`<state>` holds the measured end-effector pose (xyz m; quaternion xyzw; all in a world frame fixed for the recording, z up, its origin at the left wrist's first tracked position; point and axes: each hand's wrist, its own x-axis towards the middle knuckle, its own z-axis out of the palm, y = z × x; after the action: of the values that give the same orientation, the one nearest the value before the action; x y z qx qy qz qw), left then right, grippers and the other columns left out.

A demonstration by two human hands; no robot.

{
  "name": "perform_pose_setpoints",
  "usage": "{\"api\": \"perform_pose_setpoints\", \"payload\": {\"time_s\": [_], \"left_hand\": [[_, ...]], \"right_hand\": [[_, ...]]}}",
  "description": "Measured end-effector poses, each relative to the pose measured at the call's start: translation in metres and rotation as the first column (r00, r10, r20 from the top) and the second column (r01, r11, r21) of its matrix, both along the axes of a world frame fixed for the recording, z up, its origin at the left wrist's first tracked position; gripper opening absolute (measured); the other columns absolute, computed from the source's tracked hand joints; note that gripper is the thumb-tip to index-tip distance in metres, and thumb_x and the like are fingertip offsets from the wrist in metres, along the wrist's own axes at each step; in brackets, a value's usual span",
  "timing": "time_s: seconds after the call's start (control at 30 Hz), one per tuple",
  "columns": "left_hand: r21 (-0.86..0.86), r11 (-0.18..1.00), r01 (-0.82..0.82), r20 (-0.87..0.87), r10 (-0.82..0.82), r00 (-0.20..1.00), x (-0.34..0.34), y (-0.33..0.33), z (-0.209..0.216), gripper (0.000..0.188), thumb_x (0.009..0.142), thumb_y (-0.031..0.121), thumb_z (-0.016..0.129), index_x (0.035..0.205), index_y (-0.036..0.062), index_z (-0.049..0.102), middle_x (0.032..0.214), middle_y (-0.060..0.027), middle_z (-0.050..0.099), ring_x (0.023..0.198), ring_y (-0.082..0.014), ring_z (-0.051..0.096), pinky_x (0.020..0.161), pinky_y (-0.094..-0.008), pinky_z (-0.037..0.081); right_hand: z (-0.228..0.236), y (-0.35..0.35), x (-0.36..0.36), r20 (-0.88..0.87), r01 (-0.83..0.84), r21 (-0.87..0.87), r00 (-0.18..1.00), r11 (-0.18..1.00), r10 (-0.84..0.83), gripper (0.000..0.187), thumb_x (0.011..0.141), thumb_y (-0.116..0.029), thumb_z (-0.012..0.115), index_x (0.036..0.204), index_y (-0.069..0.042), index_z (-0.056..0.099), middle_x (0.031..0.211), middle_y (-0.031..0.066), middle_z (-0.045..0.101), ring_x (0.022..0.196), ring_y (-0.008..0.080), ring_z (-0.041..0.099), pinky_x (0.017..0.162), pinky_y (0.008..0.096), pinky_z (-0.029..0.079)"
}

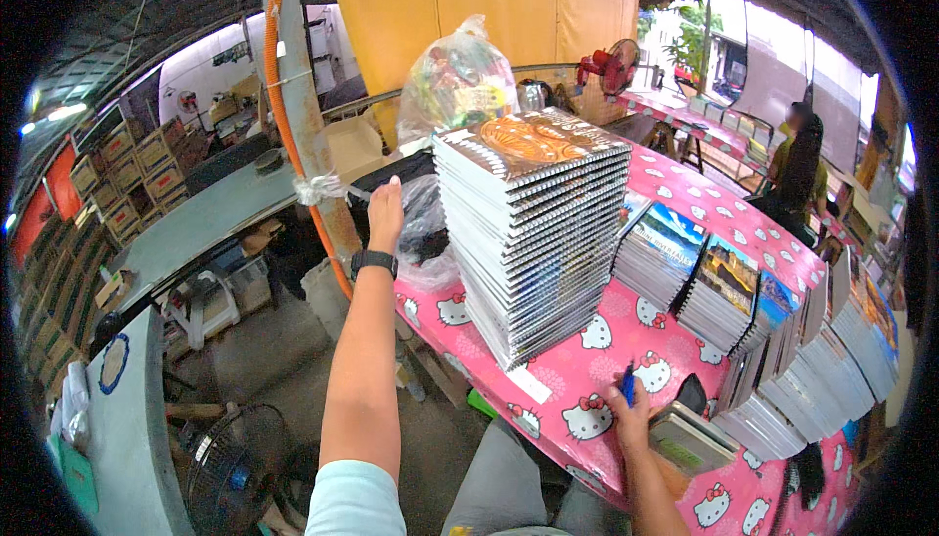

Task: The person finishes spiral notebooks by crimping the ends of the metal coils with a pair of blue pliers. They pick up individual notebooks from a central pile, perform the crimping action on both ends of the spiral by hand using the tool, and then place the finished notebook onto a separate stack.

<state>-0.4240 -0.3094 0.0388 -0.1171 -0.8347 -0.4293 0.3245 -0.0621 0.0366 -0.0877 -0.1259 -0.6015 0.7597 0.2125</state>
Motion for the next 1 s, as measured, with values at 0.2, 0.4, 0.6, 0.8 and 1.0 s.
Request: {"api": "perform_pose_setpoints", "payload": {"time_s": [0.2, 0.4, 0.6, 0.8, 1.0], "left_hand": [[0.286, 0.931, 0.225, -0.176, -0.18, 0.968, 0.037, 0.048, 0.09, 0.044, 0.087, 0.038, 0.052, 0.097, -0.0037, 0.061, 0.093, -0.0166, 0.063, 0.089, -0.0272, 0.058, 0.081, -0.0359, 0.042], [-0.492, 0.857, 0.153, -0.215, -0.29, 0.933, 0.073, 0.106, 0.19, 0.067, 0.081, 0.058, 0.05, 0.114, -0.0003, 0.057, 0.125, -0.0232, 0.048, 0.115, -0.0351, 0.046, 0.099, -0.0371, 0.033], [-0.521, 0.778, 0.352, 0.261, -0.247, 0.933, 0.069, 0.13, 0.183, 0.101, 0.068, 0.078, 0.046, 0.121, -0.0084, 0.048, 0.126, -0.0314, 0.044, 0.117, -0.0402, 0.045, 0.097, -0.0411, 0.036], [-0.548, 0.747, 0.375, 0.404, -0.156, 0.901, 0.07, 0.131, 0.183, 0.089, 0.075, 0.073, 0.043, 0.118, -0.0049, 0.051, 0.116, -0.0263, 0.055, 0.11, -0.0354, 0.052, 0.093, -0.0377, 0.039], [-0.646, 0.763, 0.038, -0.109, -0.141, 0.984, 0.089, 0.127, 0.181, 0.084, 0.074, 0.068, 0.052, 0.12, -0.0021, 0.051, 0.115, -0.027, 0.053, 0.107, -0.0372, 0.051, 0.095, -0.0418, 0.037]], "right_hand": [[-0.014, 0.045, -0.009, -0.071, -0.102, -0.211, 0.994, 0.972, 0.089, 0.042, 0.082, -0.029, 0.053, 0.115, -0.004, 0.05, 0.088, 0.0017, 0.055, 0.077, 0.0126, 0.052, 0.069, 0.0277, 0.043], [0.121, -0.002, -0.061, -0.114, -0.355, 0.351, 0.902, 0.866, 0.416, 0.055, 0.081, -0.023, 0.064, 0.127, -0.004, 0.041, 0.099, 0.0044, 0.05, 0.088, 0.0148, 0.05, 0.078, 0.0301, 0.043], [0.211, -0.056, -0.088, -0.486, 0.189, 0.779, 0.785, 0.598, 0.385, 0.049, 0.072, -0.02, 0.068, 0.116, -0.007, 0.052, 0.103, 0.0163, 0.054, 0.092, 0.0345, 0.054, 0.08, 0.0388, 0.044], [0.212, -0.065, -0.102, -0.592, 0.457, 0.787, 0.75, 0.415, 0.295, 0.052, 0.067, -0.019, 0.067, 0.115, -0.008, 0.053, 0.102, 0.0126, 0.053, 0.092, 0.0297, 0.051, 0.08, 0.0405, 0.04], [0.21, -0.064, -0.096, -0.629, 0.508, 0.758, 0.734, 0.408, 0.254, 0.051, 0.065, -0.018, 0.068, 0.113, -0.008, 0.055, 0.102, 0.0118, 0.053, 0.091, 0.0289, 0.05, 0.078, 0.0398, 0.039]]}}
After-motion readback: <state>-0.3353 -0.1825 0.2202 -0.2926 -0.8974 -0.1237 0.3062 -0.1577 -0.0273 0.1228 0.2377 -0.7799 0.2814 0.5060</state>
